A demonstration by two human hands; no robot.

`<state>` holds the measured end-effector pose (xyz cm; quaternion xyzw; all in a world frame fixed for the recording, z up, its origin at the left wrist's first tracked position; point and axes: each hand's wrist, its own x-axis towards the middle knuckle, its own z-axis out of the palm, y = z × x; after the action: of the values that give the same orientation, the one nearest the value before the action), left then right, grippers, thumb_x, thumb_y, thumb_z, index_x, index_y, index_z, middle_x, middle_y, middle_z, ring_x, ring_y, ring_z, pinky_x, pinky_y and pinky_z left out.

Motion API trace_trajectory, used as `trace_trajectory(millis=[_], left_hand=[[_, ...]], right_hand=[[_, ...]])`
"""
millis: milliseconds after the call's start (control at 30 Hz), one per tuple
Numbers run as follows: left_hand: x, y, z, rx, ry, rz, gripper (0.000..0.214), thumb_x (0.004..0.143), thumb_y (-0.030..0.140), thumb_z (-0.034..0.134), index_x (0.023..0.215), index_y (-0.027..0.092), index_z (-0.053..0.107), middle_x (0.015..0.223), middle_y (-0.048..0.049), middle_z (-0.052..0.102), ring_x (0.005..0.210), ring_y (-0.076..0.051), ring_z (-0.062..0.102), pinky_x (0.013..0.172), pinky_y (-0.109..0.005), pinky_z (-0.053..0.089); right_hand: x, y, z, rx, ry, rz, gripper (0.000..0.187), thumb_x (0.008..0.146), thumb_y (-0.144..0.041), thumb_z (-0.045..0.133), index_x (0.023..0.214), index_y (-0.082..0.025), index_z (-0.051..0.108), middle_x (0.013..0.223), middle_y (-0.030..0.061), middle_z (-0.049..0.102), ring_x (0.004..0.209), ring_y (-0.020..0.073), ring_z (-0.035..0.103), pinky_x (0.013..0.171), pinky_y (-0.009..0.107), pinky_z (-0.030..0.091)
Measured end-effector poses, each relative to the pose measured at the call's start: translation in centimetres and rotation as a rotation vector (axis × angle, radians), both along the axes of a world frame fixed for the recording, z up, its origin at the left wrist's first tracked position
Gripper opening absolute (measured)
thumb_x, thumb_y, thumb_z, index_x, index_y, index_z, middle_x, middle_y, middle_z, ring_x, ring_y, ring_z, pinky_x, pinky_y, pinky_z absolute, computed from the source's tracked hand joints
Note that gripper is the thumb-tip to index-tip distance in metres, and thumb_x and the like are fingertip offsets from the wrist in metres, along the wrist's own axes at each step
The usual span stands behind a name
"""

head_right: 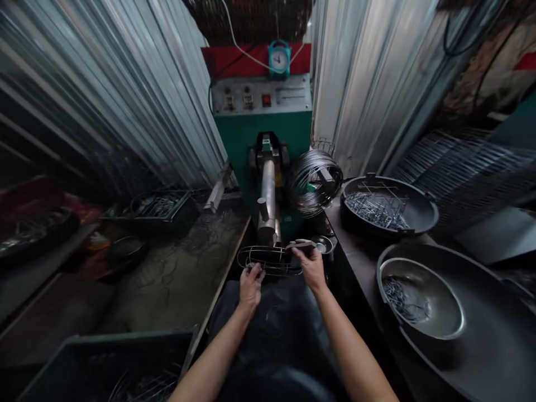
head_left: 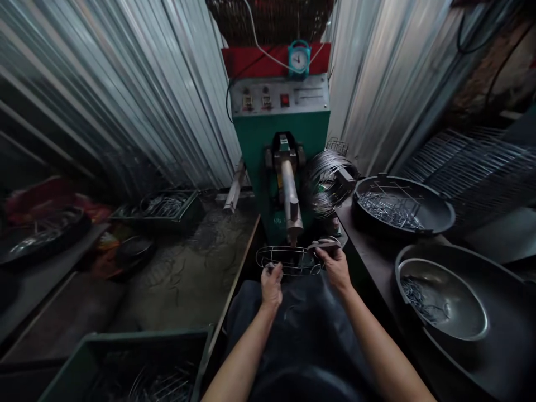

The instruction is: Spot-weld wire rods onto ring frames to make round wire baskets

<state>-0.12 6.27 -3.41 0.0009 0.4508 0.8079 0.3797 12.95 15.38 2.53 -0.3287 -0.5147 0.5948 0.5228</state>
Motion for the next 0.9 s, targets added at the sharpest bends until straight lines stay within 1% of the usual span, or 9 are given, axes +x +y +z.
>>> trace_trajectory(millis=[100,233,367,467,533,667,733,800,900], left_hand=[[-0.5,-0.2,-0.5,0.008,-0.029,0.001,0.042,0.046,0.031,0.081,0.07,0.017,0.049,0.07,0.005,0.05,0.062,-0.006,0.049,0.071,-0.025,0.043],[-1.0,-0.5,-1.1,0.035,-0.058,-0.003,0.039,0.049,0.03,0.08,0.07,0.017,0.049,0.07,0.0051,0.05,0.063,-0.006,0.05,0.073,-0.027,0.042],[-1.3,-1.0,-1.3,0.07,-0.048,-0.003,0.038,0.048,0.026,0.08,0.07,0.017,0.05,0.072,0.0048,0.051,0.066,-0.007,0.05,0.073,-0.026,0.042],[-1.4,-1.3,-1.4,0.089,-0.059,-0.021,0.037,0.048,0.024,0.08,0.07,0.017,0.05,0.071,0.0049,0.051,0.067,-0.007,0.051,0.074,-0.027,0.043],[-1.3,-1.4,-1.5,0.092,-0.091,-0.043,0.035,0.049,0.024,0.079,0.069,0.017,0.051,0.068,0.0051,0.051,0.065,-0.007,0.051,0.075,-0.029,0.043],[-1.3,-1.8,-1.8,0.098,-0.187,-0.085,0.032,0.052,0.028,0.078,0.065,0.016,0.052,0.064,0.0053,0.051,0.062,-0.008,0.051,0.079,-0.038,0.045],[-1.3,-1.8,-1.8,0.088,-0.201,-0.102,0.032,0.051,0.03,0.078,0.063,0.016,0.051,0.063,0.0051,0.052,0.063,-0.009,0.052,0.081,-0.042,0.045],[-1.4,-1.8,-1.7,0.073,-0.176,-0.12,0.033,0.051,0.031,0.078,0.063,0.016,0.051,0.064,0.0049,0.052,0.063,-0.009,0.052,0.081,-0.042,0.045],[-1.4,-1.7,-1.4,0.053,-0.115,-0.125,0.034,0.05,0.029,0.079,0.066,0.016,0.052,0.066,0.0051,0.051,0.063,-0.008,0.05,0.08,-0.038,0.046]], right_hand=[[0.0,-0.1,0.2,0.058,-0.025,0.045,0.025,0.065,-0.032,0.073,0.085,-0.022,0.062,0.088,0.0022,0.069,0.086,0.0198,0.063,0.086,0.038,0.047],[0.2,-0.1,0.8,0.152,-0.14,0.175,0.02,0.068,-0.032,0.072,0.084,-0.023,0.064,0.088,0.002,0.068,0.087,0.0192,0.062,0.083,0.034,0.046],[0.5,0.7,1.4,0.094,-0.204,0.259,0.026,0.065,-0.037,0.073,0.084,-0.021,0.063,0.084,0.0022,0.068,0.082,0.0194,0.062,0.079,0.034,0.047],[0.9,1.4,1.4,0.036,-0.229,0.266,0.03,0.064,-0.038,0.073,0.086,-0.02,0.062,0.081,0.0018,0.068,0.078,0.0189,0.062,0.078,0.035,0.047],[1.3,1.6,1.2,0.045,-0.234,0.269,0.029,0.065,-0.038,0.072,0.086,-0.02,0.063,0.082,0.0019,0.068,0.079,0.0189,0.062,0.078,0.034,0.047],[2.1,1.3,0.6,0.13,-0.291,0.33,0.023,0.068,-0.037,0.07,0.082,-0.02,0.065,0.085,0.0029,0.068,0.083,0.0193,0.061,0.081,0.035,0.047],[2.4,1.0,0.3,0.157,-0.314,0.318,0.022,0.069,-0.037,0.069,0.083,-0.02,0.065,0.085,0.0026,0.068,0.082,0.0189,0.061,0.081,0.034,0.047],[2.5,0.7,0.1,0.187,-0.331,0.288,0.021,0.069,-0.037,0.069,0.082,-0.021,0.065,0.082,0.0019,0.067,0.079,0.0185,0.061,0.078,0.033,0.047],[2.2,0.5,0.1,0.295,-0.405,0.271,0.017,0.071,-0.036,0.068,0.079,-0.021,0.065,0.08,0.002,0.066,0.076,0.0185,0.061,0.075,0.033,0.047]])
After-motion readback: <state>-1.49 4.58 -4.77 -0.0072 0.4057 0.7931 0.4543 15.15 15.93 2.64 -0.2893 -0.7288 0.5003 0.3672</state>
